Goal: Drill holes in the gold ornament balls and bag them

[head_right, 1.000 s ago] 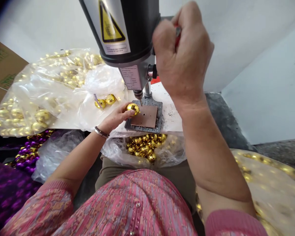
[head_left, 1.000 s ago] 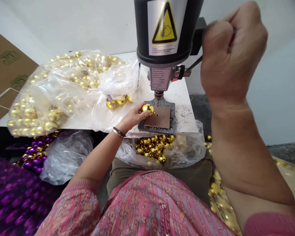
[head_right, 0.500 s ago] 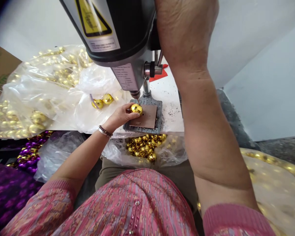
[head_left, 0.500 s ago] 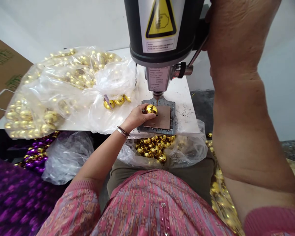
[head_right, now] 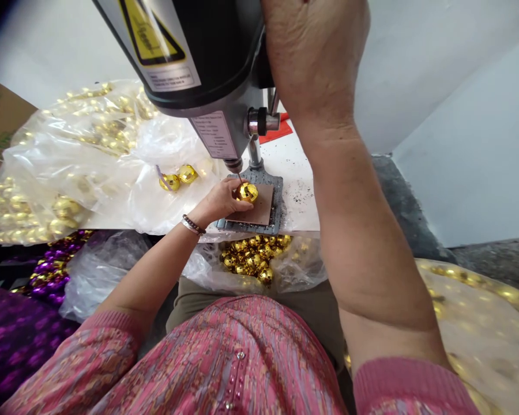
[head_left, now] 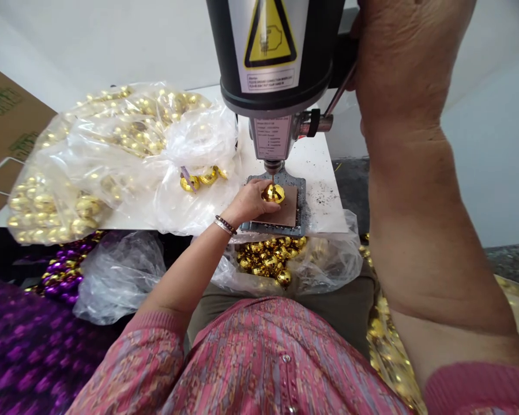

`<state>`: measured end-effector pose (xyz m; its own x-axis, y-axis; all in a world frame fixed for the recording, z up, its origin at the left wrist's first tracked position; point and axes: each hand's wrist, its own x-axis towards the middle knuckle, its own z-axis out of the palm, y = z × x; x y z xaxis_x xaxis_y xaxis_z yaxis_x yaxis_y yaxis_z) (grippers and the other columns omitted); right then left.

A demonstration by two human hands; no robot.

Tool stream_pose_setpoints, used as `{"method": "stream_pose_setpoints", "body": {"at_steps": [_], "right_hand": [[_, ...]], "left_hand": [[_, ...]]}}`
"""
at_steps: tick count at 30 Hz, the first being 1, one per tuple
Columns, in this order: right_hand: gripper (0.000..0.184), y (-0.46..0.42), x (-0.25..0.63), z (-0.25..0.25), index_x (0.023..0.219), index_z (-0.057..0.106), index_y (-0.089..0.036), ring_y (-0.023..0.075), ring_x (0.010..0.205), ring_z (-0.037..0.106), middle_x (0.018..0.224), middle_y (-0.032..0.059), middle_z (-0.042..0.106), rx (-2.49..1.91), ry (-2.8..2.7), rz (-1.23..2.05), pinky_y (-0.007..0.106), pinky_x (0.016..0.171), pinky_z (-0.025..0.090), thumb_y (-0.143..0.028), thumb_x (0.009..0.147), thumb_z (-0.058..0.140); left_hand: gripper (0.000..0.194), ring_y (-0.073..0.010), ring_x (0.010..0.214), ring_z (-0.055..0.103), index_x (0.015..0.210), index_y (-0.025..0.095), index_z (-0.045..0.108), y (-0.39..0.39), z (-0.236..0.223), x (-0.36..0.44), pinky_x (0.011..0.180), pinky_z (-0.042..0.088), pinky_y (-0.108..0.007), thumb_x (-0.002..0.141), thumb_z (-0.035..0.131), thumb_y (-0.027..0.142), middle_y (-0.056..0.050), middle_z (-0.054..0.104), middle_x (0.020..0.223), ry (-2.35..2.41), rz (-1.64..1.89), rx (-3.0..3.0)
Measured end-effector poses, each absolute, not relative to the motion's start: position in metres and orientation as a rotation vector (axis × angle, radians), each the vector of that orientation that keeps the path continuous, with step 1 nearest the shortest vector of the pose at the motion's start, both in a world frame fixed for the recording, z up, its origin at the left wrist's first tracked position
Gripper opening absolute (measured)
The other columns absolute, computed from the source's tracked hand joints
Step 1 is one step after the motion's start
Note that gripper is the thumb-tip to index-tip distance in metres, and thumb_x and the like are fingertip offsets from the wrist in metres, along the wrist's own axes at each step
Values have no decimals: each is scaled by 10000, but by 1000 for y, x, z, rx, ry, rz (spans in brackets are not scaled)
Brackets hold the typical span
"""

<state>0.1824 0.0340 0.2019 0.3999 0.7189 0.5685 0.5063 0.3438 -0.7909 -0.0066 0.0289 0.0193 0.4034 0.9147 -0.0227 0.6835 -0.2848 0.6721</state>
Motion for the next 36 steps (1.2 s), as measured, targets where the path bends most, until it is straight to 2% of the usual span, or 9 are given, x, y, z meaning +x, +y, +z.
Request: {"method": "stream_pose_setpoints", "body": {"at_steps": [4,7,10,14,19,23,27,32,36], "right_hand": [[422,33,179,202,697,161,-202,0,669,171,671,-49,143,-1411,-1199,214,219,713,226,-200,1072,354],[446,18,177,197,703,178,-217,2,664,204,670,-61,160,-1348,-1221,157,207,727,258,-174,1042,464],[354,-5,179,180,743,256,-213,6,657,242,694,-61,235,-1187,-1330,21,196,732,297,-146,950,536],[193,-31,185,148,761,300,-198,30,622,287,696,-31,343,-1113,-1491,-124,214,656,308,-229,797,487],[125,-40,193,114,819,487,-178,61,678,410,736,-4,409,-1022,-1579,-374,232,673,365,-262,912,497],[211,-43,194,99,902,583,-168,60,694,444,785,2,517,-1006,-1585,-435,238,665,345,-333,994,491],[244,-48,192,90,916,597,-196,76,693,474,825,12,574,-1050,-1538,-405,254,670,387,-379,1025,479],[245,-49,188,76,938,592,-253,119,761,571,823,20,574,-1166,-1460,-392,290,711,463,-454,1019,476],[282,-45,187,66,947,597,-249,114,748,552,806,18,561,-1108,-1421,-391,282,723,457,-470,1036,446]], "left_hand": [[486,-267,995,676,1171,164,758,25,21,-7,921,554,-379,706,866,252,-65,759,1072,1335,474,1996],[483,-257,970,679,1169,167,758,22,22,-7,878,548,-355,703,863,236,-53,765,1037,1332,503,1961],[472,-247,953,676,1152,167,765,21,20,-6,862,542,-339,695,866,227,-49,764,1016,1325,527,1944],[432,-228,903,668,1108,158,763,21,16,-6,831,530,-320,691,851,227,-34,750,959,1291,538,1912],[355,-211,848,641,1035,173,753,22,12,-7,777,499,-303,698,830,252,-22,733,912,1274,565,1969],[362,-221,867,644,1050,176,754,22,9,-8,771,491,-303,702,824,243,-28,730,918,1256,575,1977],[361,-203,844,638,1054,171,750,22,10,-9,771,490,-294,713,827,260,-14,728,918,1230,576,1973],[418,-199,860,635,1086,159,753,21,11,-10,795,503,-289,693,852,260,-13,719,924,1203,592,1893],[438,-197,862,646,1104,165,761,22,9,-11,812,519,-294,692,872,267,-9,725,921,1219,610,1892]]}}
